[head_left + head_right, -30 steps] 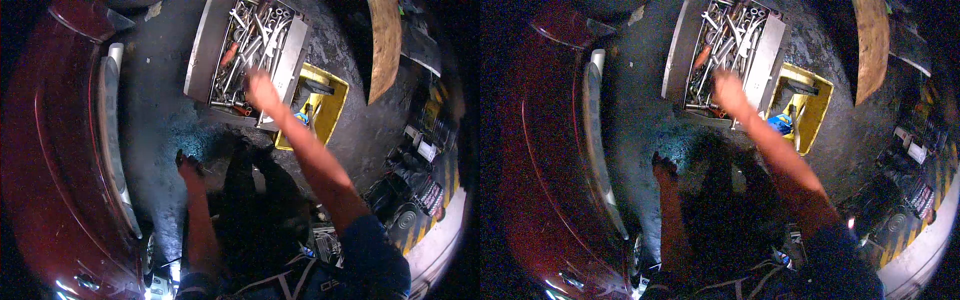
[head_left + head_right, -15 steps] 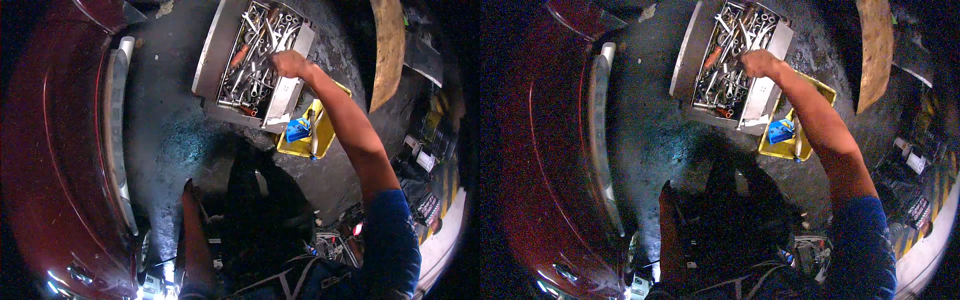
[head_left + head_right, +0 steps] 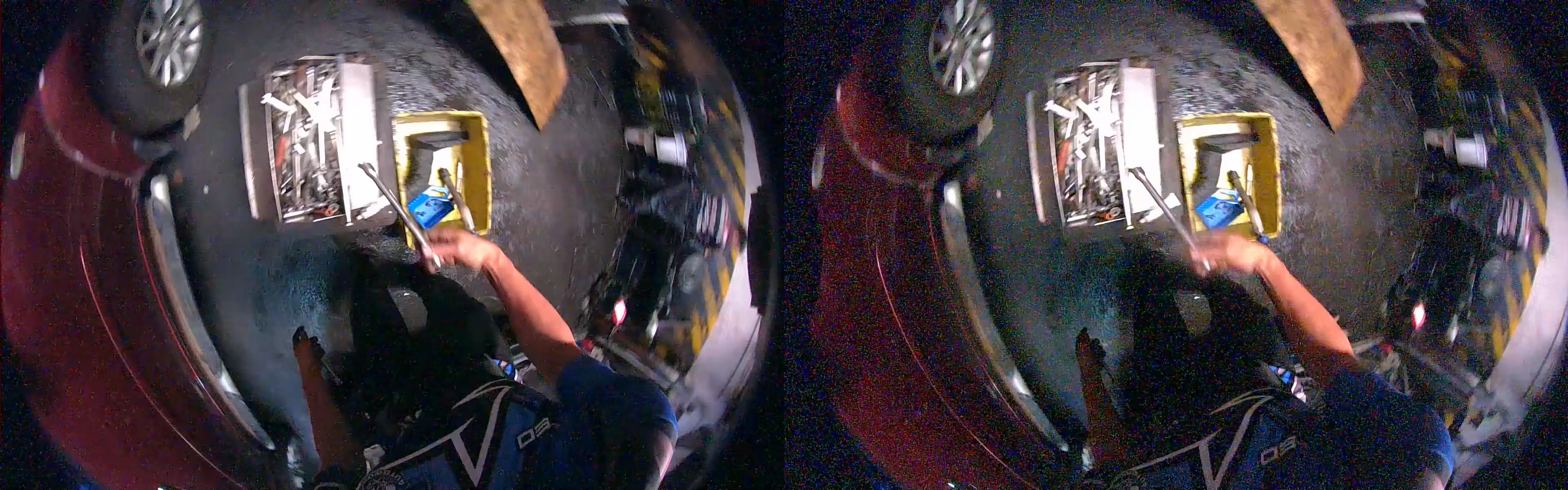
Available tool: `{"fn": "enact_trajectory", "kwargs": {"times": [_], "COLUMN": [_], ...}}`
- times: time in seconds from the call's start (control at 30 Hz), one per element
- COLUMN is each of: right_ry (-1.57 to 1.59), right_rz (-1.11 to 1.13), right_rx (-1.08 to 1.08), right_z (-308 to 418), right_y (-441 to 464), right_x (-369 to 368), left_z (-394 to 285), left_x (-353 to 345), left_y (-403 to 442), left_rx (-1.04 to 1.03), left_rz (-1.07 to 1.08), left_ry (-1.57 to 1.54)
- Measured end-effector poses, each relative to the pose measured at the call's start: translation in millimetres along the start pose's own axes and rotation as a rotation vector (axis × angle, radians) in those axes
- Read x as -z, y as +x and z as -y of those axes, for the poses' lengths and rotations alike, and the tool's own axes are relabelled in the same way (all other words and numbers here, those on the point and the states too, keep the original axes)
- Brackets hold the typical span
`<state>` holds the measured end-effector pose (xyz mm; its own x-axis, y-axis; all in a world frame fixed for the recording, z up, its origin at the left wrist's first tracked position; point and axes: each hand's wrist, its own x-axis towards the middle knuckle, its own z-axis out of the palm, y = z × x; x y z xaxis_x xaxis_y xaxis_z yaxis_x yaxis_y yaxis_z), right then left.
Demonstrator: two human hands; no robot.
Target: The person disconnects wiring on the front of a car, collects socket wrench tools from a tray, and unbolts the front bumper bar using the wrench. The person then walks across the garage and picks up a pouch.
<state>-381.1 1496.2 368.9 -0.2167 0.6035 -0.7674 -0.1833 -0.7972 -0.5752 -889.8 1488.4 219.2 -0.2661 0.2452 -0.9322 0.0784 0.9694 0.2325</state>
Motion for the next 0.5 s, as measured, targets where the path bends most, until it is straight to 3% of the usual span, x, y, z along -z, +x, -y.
{"fn": "enact_trajectory", "kwargs": {"times": [0.1,0.17,0.23,0.3,0.37,0.4,0.5], "right_ry": [0.459,0.553,0.722,0.403,0.051,0.183,0.023], "right_rz": [0.057,-0.226,-0.351,-0.606,-0.806,-0.726,-0.643], "right_rx": [0.121,0.320,0.405,0.375,0.566,0.581,0.793], "right_z": [-28,-33,-63,-73,-118,-107,-167], "right_y": [-102,-138,-162,-212,-239,-294,-376], "right_x": [-14,-11,14,32,52,55,76], "left_z": [-10,-9,-15,-39,-53,-55,-26], "left_x": [-10,-27,-49,-80,-134,-166,-284], "left_y": [-14,-20,-24,-53,-106,-147,-269], "left_rx": [-0.075,-0.105,-0.134,-0.144,-0.064,-0.018,-0.244], "left_rz": [0.159,0.148,0.146,0.255,0.363,0.410,0.584], "left_ry": [0.078,0.062,0.072,0.225,0.111,0.056,0.195]}}
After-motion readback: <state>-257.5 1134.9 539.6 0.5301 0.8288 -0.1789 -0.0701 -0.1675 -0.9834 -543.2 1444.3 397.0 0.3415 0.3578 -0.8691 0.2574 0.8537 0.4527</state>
